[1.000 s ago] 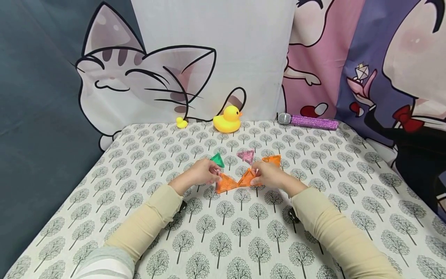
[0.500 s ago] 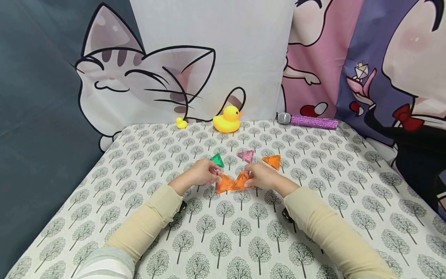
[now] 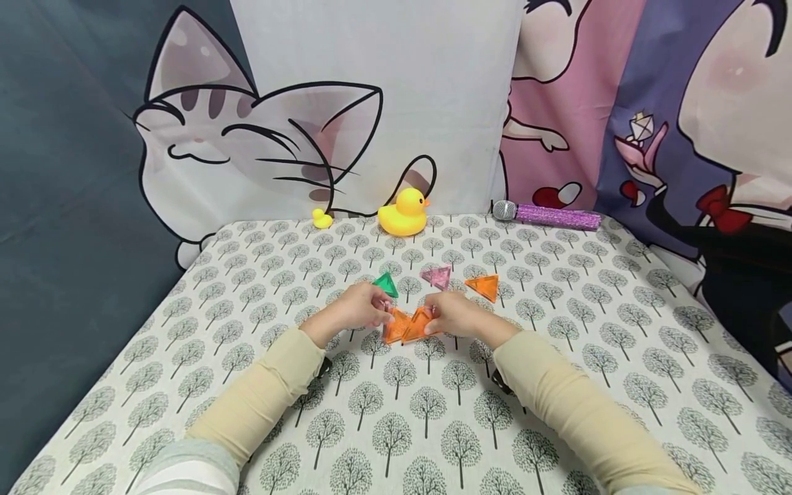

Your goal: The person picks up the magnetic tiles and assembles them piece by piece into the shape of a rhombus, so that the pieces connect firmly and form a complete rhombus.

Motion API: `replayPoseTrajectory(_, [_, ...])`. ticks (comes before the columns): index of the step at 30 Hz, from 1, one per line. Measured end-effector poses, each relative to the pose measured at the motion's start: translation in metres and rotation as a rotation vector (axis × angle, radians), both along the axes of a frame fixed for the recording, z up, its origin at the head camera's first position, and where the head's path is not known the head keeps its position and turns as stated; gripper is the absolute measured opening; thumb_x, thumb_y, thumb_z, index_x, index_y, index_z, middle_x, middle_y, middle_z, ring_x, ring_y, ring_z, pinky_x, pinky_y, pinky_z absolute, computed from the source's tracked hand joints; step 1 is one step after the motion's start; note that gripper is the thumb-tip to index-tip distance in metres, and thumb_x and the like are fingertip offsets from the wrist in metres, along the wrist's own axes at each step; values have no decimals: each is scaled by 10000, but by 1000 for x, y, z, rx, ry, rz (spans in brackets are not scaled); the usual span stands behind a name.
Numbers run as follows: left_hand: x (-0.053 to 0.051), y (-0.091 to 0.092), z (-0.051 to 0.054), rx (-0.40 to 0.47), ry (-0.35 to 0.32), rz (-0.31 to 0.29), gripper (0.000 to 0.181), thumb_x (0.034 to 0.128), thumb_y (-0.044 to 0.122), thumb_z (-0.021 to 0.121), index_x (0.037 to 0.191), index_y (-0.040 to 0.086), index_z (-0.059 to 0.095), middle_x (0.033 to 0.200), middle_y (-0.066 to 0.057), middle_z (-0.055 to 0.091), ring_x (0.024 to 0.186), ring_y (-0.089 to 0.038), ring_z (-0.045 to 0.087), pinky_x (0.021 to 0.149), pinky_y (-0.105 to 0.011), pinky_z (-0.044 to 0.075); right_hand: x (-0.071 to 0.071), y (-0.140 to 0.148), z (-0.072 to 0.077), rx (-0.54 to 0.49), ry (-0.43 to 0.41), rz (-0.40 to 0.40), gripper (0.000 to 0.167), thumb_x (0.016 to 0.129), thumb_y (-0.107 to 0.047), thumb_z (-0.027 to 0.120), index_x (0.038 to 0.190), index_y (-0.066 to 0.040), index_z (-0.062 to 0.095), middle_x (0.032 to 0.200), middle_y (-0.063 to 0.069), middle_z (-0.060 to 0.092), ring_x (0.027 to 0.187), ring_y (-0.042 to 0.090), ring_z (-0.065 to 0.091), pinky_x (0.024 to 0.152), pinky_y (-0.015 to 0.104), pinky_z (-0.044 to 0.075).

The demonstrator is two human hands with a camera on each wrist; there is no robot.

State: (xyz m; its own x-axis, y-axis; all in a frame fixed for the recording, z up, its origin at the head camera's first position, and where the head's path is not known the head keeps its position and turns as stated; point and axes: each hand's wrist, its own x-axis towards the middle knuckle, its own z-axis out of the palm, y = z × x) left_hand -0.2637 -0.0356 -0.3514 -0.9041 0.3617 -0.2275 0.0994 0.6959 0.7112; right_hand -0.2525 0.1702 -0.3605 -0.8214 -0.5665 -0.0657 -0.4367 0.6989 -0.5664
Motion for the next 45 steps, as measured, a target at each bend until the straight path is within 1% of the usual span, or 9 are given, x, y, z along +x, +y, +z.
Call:
replayPoseTrajectory(7, [0,-1,-1,-17,17,-1,381,705,104,705,1052,22,570,802,-26,561,615,-159,569,537,-240,485,-1,-11,-3,-31,-10,28,208,716,-89,682,728,-91,475,669,-23,564,599,123,528,546,253,459])
replayPoseTrajectory(13, [-1,-1,-1,-13,19,-14,387,705,98,704,1060,23,569,801,-29,562,616,-161,570,533,-237,487,-2,-17,-2,-11,24,42,214,710,-111,694,718,-103,480,642,-31,542,562,113,474,511,250,427])
replayPoseTrajectory(23, [-1,0,1,-12,9,-9,406,703,79,700,1078,16,557,805,-30,563,633,-157,568,542,-226,485,-3,-22,-1,11,30,5,206,698,-135,706,738,-101,506,694,-19,580,617,127,525,559,255,450])
replayPoseTrajectory(28, [0,1,1,-38,21,-20,473,654,23,724,1098,34,562,773,-29,570,639,-155,565,549,-226,484,-3,-22,-2,16,41,-12,199,692,-138,711,766,-107,529,723,0,606,648,136,553,596,271,460])
replayPoseTrajectory(31, [1,2,1,-76,34,-37,513,628,64,754,1106,64,569,775,2,570,659,-138,554,576,-234,469,-3,-23,-3,15,43,-19,201,693,-148,713,783,-110,536,726,-3,609,661,139,557,616,290,459])
replayPoseTrajectory(34, [2,3,1,-87,37,-47,516,630,118,763,1107,78,571,778,22,571,671,-128,549,590,-239,460,-4,-23,-3,22,54,-21,209,692,-162,716,787,-110,538,714,-16,598,659,135,544,619,294,449])
replayPoseTrajectory(37, [3,4,0,-80,63,-57,481,651,160,755,1090,69,582,794,11,585,690,-133,553,612,-248,465,-4,-22,-3,28,49,-24,233,680,-186,725,799,-103,542,703,-20,582,643,136,525,605,288,438])
replayPoseTrajectory(42, [4,8,-1,-91,138,-61,441,674,238,741,1057,68,603,898,-14,612,772,-130,551,697,-264,464,-4,-20,-2,18,28,-27,301,657,-220,741,843,-82,549,738,-3,585,674,144,532,616,283,442])
replayPoseTrajectory(45, [4,10,-3,-108,166,-57,421,684,254,733,1044,74,610,867,-10,608,757,-131,546,679,-257,459,-4,-19,-2,9,31,-16,309,661,-214,741,860,-73,551,763,7,598,697,145,549,629,279,450])
